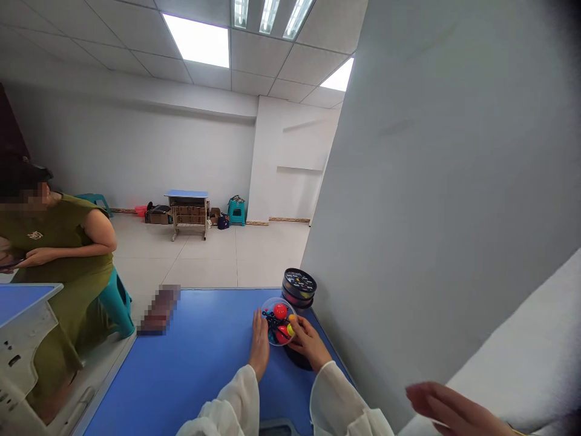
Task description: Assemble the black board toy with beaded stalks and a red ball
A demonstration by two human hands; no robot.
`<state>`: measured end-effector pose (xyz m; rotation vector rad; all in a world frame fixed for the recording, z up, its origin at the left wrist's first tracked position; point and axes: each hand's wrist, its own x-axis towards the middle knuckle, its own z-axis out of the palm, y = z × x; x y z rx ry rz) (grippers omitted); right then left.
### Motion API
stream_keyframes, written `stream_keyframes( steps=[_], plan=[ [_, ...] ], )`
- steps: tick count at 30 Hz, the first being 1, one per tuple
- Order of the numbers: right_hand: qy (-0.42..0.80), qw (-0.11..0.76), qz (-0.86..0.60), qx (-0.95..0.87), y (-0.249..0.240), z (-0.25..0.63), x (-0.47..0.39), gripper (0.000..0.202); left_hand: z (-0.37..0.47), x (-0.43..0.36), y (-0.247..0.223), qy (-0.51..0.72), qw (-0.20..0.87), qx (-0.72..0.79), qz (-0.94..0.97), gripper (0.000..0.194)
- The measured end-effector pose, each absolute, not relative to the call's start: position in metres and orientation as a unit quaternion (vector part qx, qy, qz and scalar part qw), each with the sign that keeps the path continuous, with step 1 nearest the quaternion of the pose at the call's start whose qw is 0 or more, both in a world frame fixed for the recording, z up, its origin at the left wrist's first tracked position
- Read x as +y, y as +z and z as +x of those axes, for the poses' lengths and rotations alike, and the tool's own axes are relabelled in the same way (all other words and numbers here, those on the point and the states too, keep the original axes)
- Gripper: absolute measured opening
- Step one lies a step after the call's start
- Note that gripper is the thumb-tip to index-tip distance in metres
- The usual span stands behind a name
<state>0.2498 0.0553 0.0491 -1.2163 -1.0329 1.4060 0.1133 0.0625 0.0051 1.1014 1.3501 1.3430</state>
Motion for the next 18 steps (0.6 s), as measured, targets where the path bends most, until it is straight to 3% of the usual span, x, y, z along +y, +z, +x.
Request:
stream_keyframes(
  steps=[9, 18],
  plan=[
    [0.430, 0.520, -0.460, -0.577, 0.034, 0.247, 0.047, 0.057, 0.142, 0.073, 0.001, 0.570, 0.418, 0.588, 0.392, 0.054],
    [0.394, 0.545, -0.488, -0.557, 0.027, 0.244, 0.045, 0.055, 0.133, 0.062, -0.008, 0.558, 0.377, 0.585, 0.452, 0.055]
  ],
)
